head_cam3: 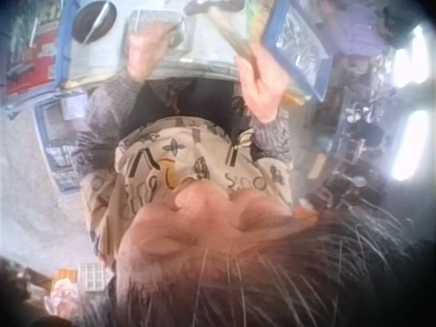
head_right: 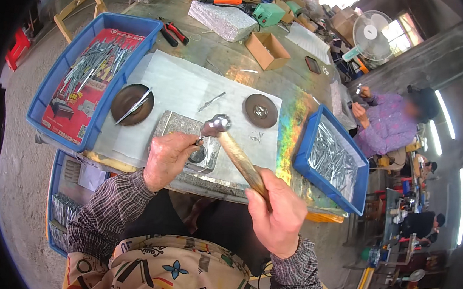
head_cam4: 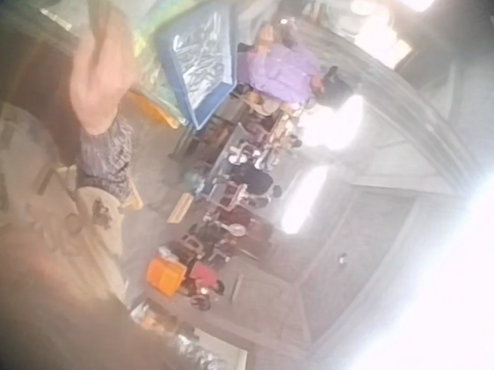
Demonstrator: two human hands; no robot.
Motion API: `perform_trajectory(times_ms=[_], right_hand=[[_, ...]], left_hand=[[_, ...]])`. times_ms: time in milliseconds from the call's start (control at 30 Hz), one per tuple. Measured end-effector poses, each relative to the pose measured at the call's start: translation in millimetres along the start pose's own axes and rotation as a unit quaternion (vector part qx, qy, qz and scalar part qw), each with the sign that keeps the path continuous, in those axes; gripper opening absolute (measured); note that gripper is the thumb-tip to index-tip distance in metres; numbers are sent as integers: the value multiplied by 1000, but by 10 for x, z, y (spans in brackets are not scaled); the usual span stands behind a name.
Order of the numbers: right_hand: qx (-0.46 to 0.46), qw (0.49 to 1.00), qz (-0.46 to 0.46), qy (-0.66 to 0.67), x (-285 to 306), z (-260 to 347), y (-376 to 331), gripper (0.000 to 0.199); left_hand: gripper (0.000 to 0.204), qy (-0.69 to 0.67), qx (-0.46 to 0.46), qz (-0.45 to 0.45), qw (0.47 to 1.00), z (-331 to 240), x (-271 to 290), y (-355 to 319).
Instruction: Hammering and assembling small metal components on a workbench.
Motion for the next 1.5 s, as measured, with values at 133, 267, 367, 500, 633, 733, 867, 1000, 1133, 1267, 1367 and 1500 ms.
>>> perform_trajectory(times_ms=[133,267,367,500,633,733,867,1000,1133,1267,1367,1500], right_hand=[[-3,995,-97,36,227,-23,-100,31],[52,996,31,-68,-175,-9,-24,27],[6,1000,11,6,-131,-44,1,25],[-8,1000,5,3,-93,-129,-32,27],[-5,996,-82,40,214,-84,-138,29],[-45,971,-190,135,308,-196,-230,31],[-11,999,37,-34,-200,-133,-67,22],[-41,999,-14,-3,-60,-192,-86,23],[-59,998,-17,4,-148,-446,-170,23],[-90,996,-13,15,-225,-636,-304,23],[-103,994,-25,7,-253,-758,-401,22],[-118,992,-29,17,-324,-891,-491,22]], left_hand=[[18,11,-1,1,1000,-21,1,9],[19,7,-3,1,1000,-15,0,-10],[19,5,-15,-1,1000,-18,1,-12],[19,15,-14,1,1000,-30,-11,34],[20,14,-14,-3,1000,-53,4,-2],[20,16,-18,-4,1000,-36,-14,2],[20,2,-21,-12,1000,-63,-9,-36],[19,14,-12,-2,1000,-41,-7,-10],[18,18,-17,7,1000,-33,-29,14],[16,-2,4,-28,1000,-21,58,50],[13,-187,174,-24,966,242,-7,6],[16,-343,269,-47,899,373,-60,-96]])
Point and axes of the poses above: each hand's wrist, its own y-axis towards the middle knuckle, its own x-axis out of the back of the hand, z = x × y, the point moved 9 cm from there along y, towards the middle knuckle, and after that the axes turned 12 degrees about -x, right-handed, at the moved point
